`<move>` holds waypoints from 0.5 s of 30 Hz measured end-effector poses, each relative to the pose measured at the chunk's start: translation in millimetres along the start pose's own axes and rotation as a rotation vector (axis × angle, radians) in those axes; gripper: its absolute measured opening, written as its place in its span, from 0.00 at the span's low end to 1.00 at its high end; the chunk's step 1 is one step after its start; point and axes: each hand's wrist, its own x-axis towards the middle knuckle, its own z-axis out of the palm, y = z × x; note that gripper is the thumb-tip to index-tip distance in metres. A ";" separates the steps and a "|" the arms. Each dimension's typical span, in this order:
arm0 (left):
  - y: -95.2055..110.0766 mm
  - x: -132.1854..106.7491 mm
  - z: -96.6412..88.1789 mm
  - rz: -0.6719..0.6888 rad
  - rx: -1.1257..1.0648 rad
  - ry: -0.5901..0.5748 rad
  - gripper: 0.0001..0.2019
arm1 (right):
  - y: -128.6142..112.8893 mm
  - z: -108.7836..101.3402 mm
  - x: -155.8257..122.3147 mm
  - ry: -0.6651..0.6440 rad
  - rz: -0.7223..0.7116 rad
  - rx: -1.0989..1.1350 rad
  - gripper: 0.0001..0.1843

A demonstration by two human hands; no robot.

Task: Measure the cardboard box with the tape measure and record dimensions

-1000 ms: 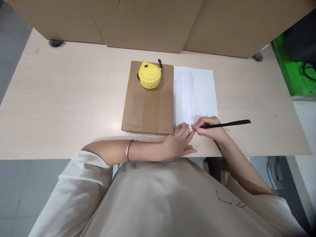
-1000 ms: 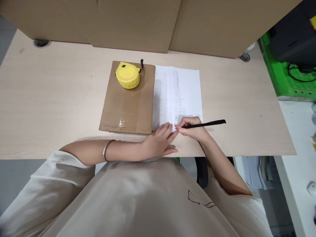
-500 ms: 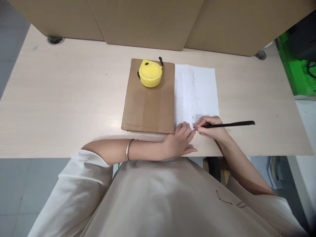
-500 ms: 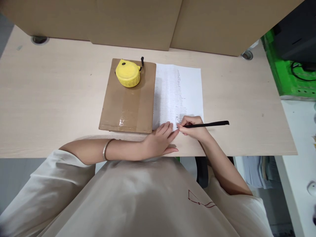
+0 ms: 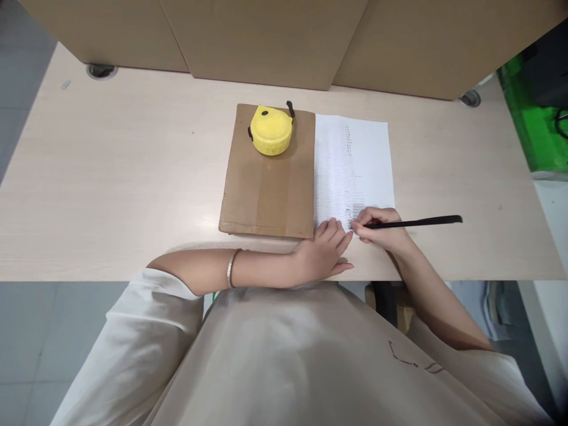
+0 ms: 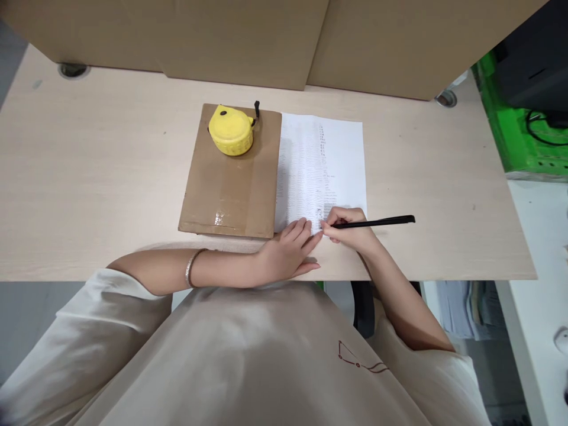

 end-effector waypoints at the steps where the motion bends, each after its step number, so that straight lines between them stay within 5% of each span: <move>1: -0.1 0.0 -0.4 0.000 0.001 -0.001 0.35 | -0.3 -0.1 0.0 -0.001 -0.009 -0.001 0.23; 15: -0.8 1.0 -1.0 0.003 -0.004 -0.010 0.35 | -0.9 -0.5 -0.3 0.023 -0.022 -0.006 0.23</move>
